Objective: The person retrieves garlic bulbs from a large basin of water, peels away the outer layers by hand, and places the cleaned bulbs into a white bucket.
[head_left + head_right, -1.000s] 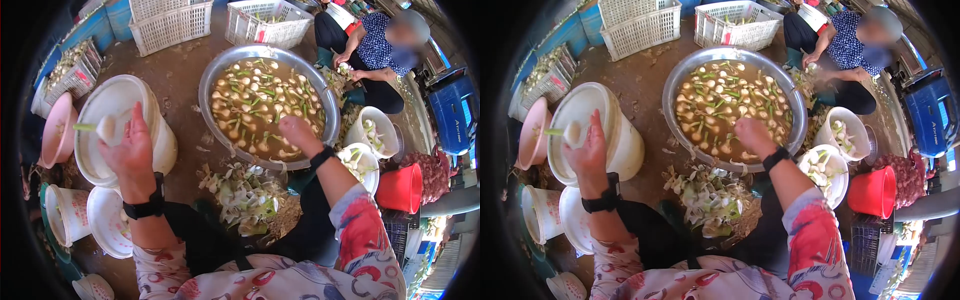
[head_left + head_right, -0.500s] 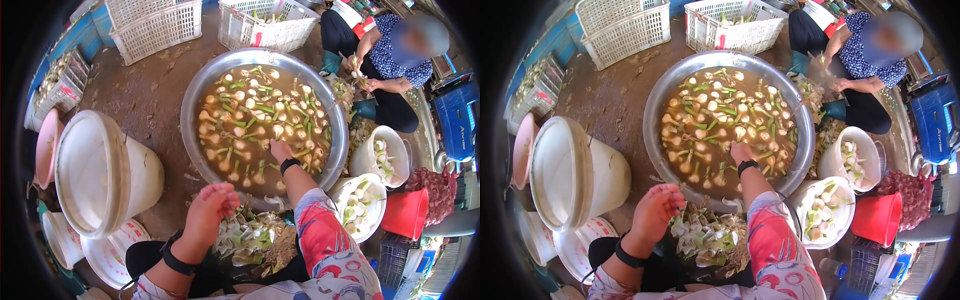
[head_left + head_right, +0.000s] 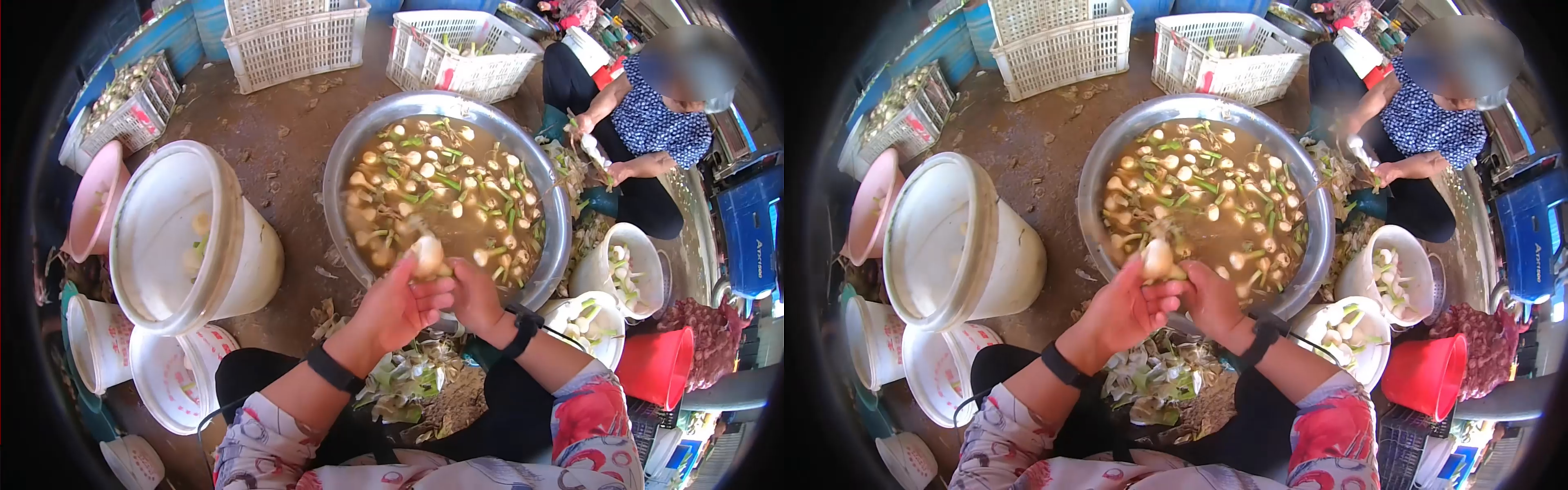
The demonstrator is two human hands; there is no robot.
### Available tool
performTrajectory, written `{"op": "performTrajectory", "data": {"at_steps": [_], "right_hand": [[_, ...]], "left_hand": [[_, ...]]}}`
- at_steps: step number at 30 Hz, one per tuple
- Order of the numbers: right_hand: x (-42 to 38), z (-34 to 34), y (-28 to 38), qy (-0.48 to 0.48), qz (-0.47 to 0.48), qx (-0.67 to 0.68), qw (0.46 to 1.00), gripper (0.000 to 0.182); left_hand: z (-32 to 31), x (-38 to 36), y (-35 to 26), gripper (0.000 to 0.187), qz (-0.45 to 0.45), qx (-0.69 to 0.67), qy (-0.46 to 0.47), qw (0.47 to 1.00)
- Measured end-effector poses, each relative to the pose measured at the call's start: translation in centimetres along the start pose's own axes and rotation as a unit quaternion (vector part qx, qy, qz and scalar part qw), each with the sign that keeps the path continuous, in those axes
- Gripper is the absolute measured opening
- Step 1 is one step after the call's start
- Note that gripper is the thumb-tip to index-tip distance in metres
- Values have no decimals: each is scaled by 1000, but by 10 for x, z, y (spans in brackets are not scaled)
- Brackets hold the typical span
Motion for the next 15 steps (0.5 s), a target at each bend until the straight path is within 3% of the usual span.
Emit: {"op": "performTrajectory", "data": {"at_steps": [1, 2, 3, 4, 6, 8, 11, 13, 15], "right_hand": [[-9, 2, 31, -5, 7, -1, 1000, 19], [-27, 10, 101, -56, 192, -244, 949, 22], [-57, -3, 164, -104, 353, -466, 805, 26], [-68, -1, 186, -114, 355, -467, 802, 26], [-68, 0, 177, 16, 148, -302, 942, 27], [-79, -4, 189, 4, 128, -369, 921, 25], [-91, -12, 202, -10, 166, -364, 916, 23], [-97, -15, 205, -13, 129, -329, 936, 19], [-99, -14, 204, -53, 136, -368, 918, 18]], "left_hand": [[-5, -2, 1, 41, 5, 7, 45, 999], [-14, -7, 2, 41, 11, 15, 91, 996], [-21, -22, -4, 38, -23, 95, 78, 992], [-25, -29, 0, 38, -21, 103, 84, 991], [-33, -51, -20, 36, -197, 322, 62, 924], [-39, -63, -14, 37, -204, 339, 83, 915], [-57, -84, -22, 39, -320, 385, 149, 853], [-59, -90, -23, 38, -330, 384, 152, 849], [-60, -91, -25, 37, -345, 379, 154, 845]]}}
Point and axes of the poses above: each hand's wrist, its own x-axis towards the middle knuckle, its own z-axis out of the back of the hand, y = z × x, the point moved 10 cm from there along x, towards the middle knuckle, and after that the axes turned 15 degrees about -x, right-handed, at the moved point
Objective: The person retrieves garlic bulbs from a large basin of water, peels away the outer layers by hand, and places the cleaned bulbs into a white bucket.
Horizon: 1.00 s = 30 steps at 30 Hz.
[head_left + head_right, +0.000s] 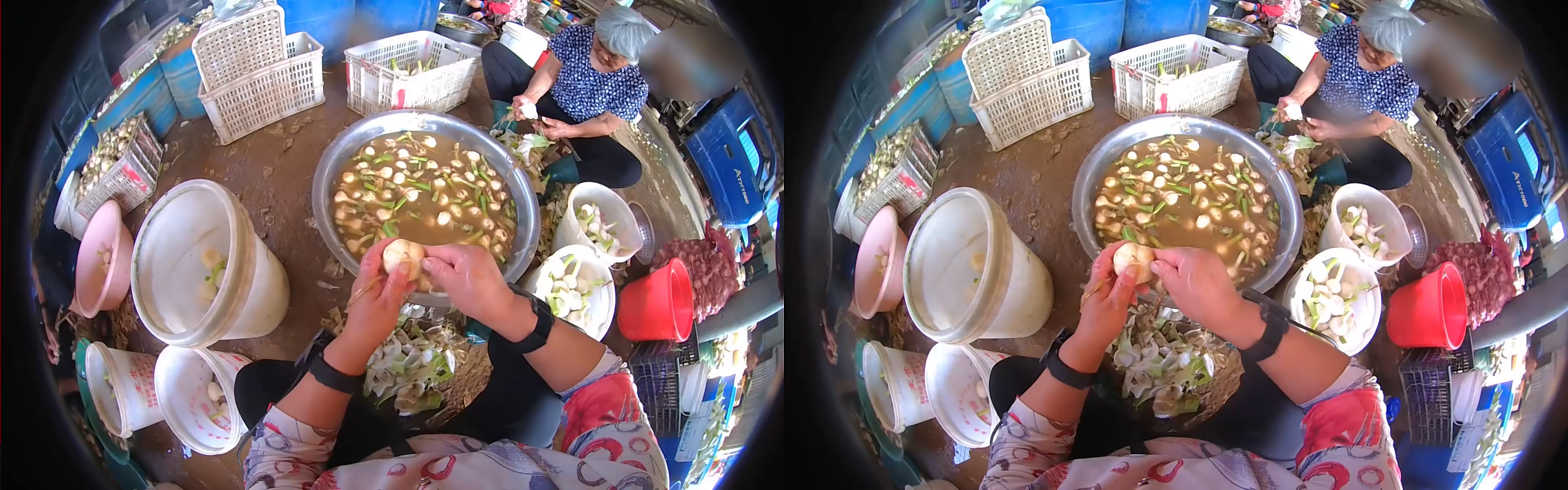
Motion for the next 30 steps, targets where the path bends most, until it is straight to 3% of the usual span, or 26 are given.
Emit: {"op": "performTrajectory", "data": {"at_steps": [2, 4, 5, 7, 9, 13, 17, 19, 20, 21, 22, 23, 24, 25, 27, 28, 30], "right_hand": [[2, -4, 4, -19, 9, -45, 999, 17], [-4, -4, -23, -67, -120, -5, 990, 16], [0, 0, -18, -35, -138, -37, 989, 16], [3, -5, -18, -29, -154, 48, 986, 15], [1, -9, -21, -51, -161, 159, 973, 19], [5, -14, -12, -43, -124, 117, 984, 18], [6, -20, -27, -22, -183, 131, 974, 17], [9, -22, -32, -16, -184, 128, 974, 18], [12, -24, -40, -13, -191, 114, 975, 17], [16, -27, -50, -11, -197, 101, 975, 16], [21, -33, -69, -16, -201, 102, 974, 16], [30, -39, -76, -1, -93, -118, 989, 16], [33, -51, -83, 16, 14, -337, 941, 17], [29, -71, -123, 131, -38, -310, 941, 19], [28, -54, -94, 53, -81, -164, 982, 18], [29, -47, -75, 43, -90, -166, 981, 18], [29, -20, -31, -35, -79, -64, 994, 18]], "left_hand": [[2, -1, -12, 36, -84, 127, 21, 988], [-5, -2, -19, 34, -80, 17, 36, 996], [-7, -5, -36, 34, -165, 169, 36, 971], [-2, -2, -31, 33, -99, 135, 21, 986], [4, -3, -44, 33, -145, 113, -11, 983], [5, -2, -52, 33, -190, 149, -18, 970], [11, 2, -30, 35, -116, 132, -23, 984], [5, -4, -44, 34, -222, 196, -22, 955], [5, -3, -42, 34, -221, 194, -22, 955], [13, 8, -21, 31, -96, 50, -24, 994], [12, 11, 3, 29, 36, -93, -21, 995], [17, 10, -1, 29, 75, -139, -32, 987], [22, 9, -6, 32, 113, -184, -37, 976], [34, 16, 2, 37, 90, -245, -29, 965], [38, 14, -6, 32, 100, -357, -16, 929], [40, 13, 1, 30, 126, -385, -14, 914], [39, 10, 5, 30, 136, -364, -14, 921]]}}
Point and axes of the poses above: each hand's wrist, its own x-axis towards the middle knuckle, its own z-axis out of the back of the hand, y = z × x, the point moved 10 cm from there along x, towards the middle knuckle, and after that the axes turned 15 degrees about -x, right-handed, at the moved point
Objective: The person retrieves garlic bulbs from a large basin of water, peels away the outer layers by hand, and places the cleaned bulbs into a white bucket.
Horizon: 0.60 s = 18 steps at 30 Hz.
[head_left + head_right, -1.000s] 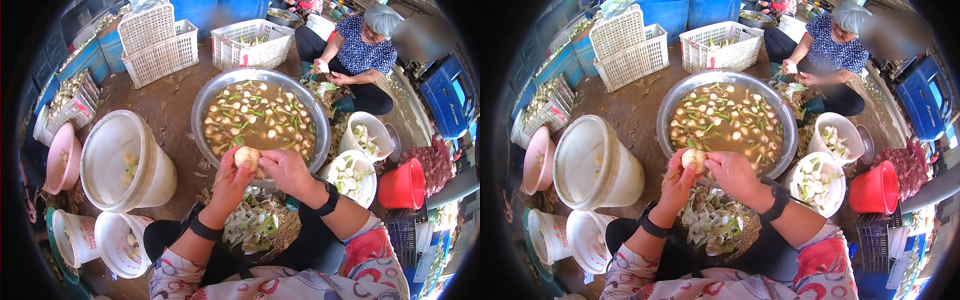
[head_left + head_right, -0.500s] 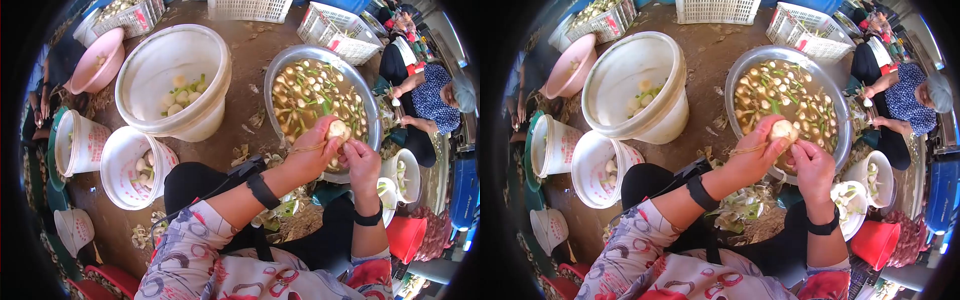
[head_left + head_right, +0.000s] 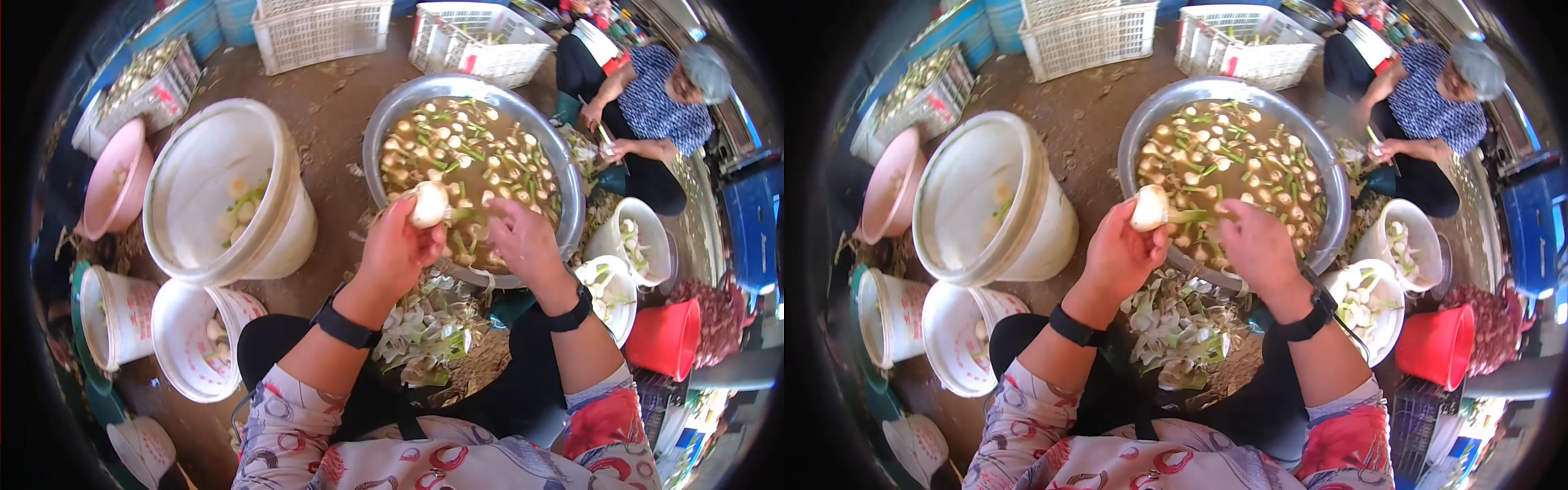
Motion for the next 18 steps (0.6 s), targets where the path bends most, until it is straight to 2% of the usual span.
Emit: {"op": "performTrajectory", "data": {"at_steps": [3, 4, 5, 7, 8, 9, 11, 16, 18], "right_hand": [[-7, 2, 9, 27, 4, 61, 998, 19], [-9, 5, 19, 0, 45, 162, 986, 21], [-12, 6, 21, -6, 41, 164, 986, 21], [-20, -15, 28, 124, 20, 154, 980, 24], [-22, -17, 30, 144, 11, 146, 979, 24], [-23, -17, 26, 141, 5, 148, 979, 24], [-22, -5, 43, 91, 124, 114, 981, 22], [-20, -3, 42, 106, 126, 93, 982, 19], [-20, -1, 46, 107, 134, 91, 981, 18]], "left_hand": [[-4, -1, 6, 30, -6, 60, -20, 998], [-3, -2, 3, 30, -41, 143, -53, 988], [-2, -4, -2, 31, -76, 223, -84, 968], [-6, -9, 4, 31, -87, 267, -65, 958], [-10, -10, 5, 32, -102, 306, -47, 945], [-9, -9, 6, 32, -96, 308, -45, 946], [-6, -7, 10, 30, -52, 258, -29, 964], [-16, -11, 12, 32, -29, 239, -26, 970], [-20, -11, 10, 32, -34, 192, -8, 981]]}}
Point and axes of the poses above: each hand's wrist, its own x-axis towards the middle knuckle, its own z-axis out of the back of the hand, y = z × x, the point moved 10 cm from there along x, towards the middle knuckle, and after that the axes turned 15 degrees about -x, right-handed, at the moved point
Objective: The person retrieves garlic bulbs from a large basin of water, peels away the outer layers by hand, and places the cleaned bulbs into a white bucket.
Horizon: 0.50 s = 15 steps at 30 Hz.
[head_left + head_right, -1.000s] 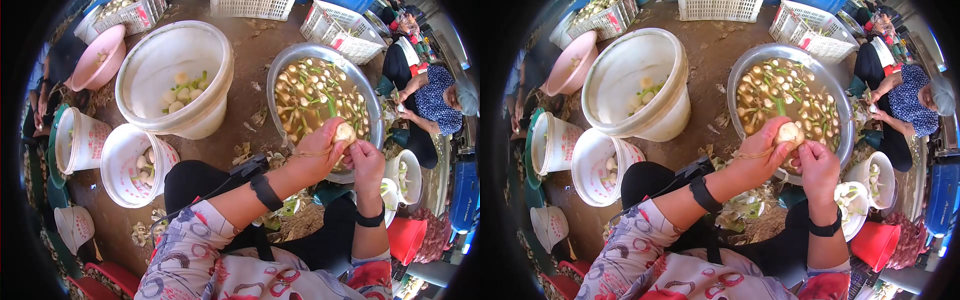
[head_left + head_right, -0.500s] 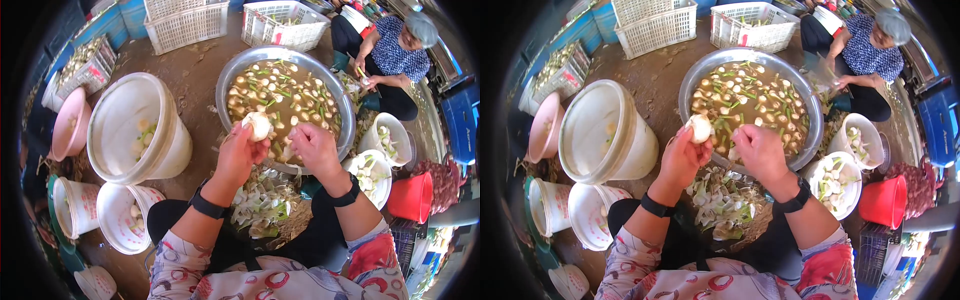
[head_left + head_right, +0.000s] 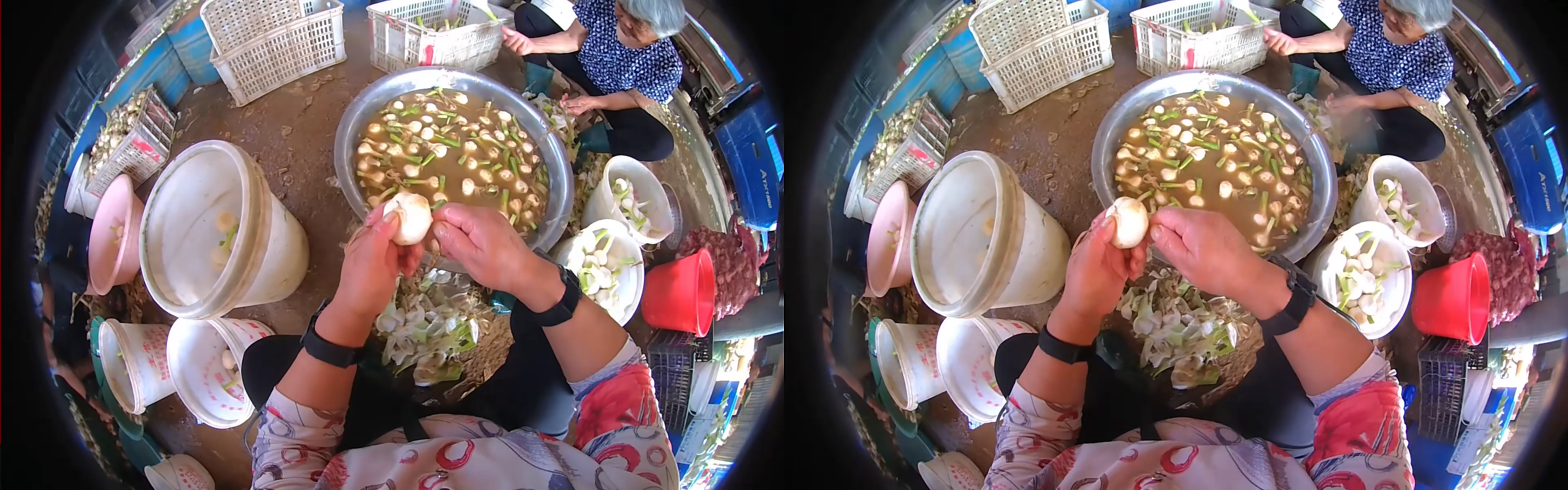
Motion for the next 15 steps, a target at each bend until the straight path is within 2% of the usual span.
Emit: {"op": "performTrajectory", "data": {"at_steps": [4, 6, 9, 11, 12, 13, 14, 15], "right_hand": [[2, -1, 7, -36, 45, -19, 998, 17], [2, 2, 9, -50, 57, -13, 997, 18], [6, 2, 12, -30, 41, -33, 998, 20], [6, 16, -3, -125, -22, -173, 977, 23], [8, 17, -15, -132, -27, -171, 976, 23], [12, 16, -44, -110, -80, -234, 963, 21], [13, 15, -68, -87, -129, -294, 943, 20], [13, 15, -79, -92, -129, -294, 943, 20]], "left_hand": [[7, 1, -3, 31, 0, 42, -6, 999], [3, 0, 3, 29, 33, 2, 28, 999], [1, -1, 3, 29, 49, -47, 24, 997], [1, -2, -4, 31, 35, -43, 9, 998], [3, -2, -9, 32, 21, -41, -5, 999], [5, -2, -9, 32, 24, -36, -1, 999], [5, -2, -8, 34, 39, -101, 24, 994], [4, -3, -9, 36, 55, -165, 49, 984]]}}
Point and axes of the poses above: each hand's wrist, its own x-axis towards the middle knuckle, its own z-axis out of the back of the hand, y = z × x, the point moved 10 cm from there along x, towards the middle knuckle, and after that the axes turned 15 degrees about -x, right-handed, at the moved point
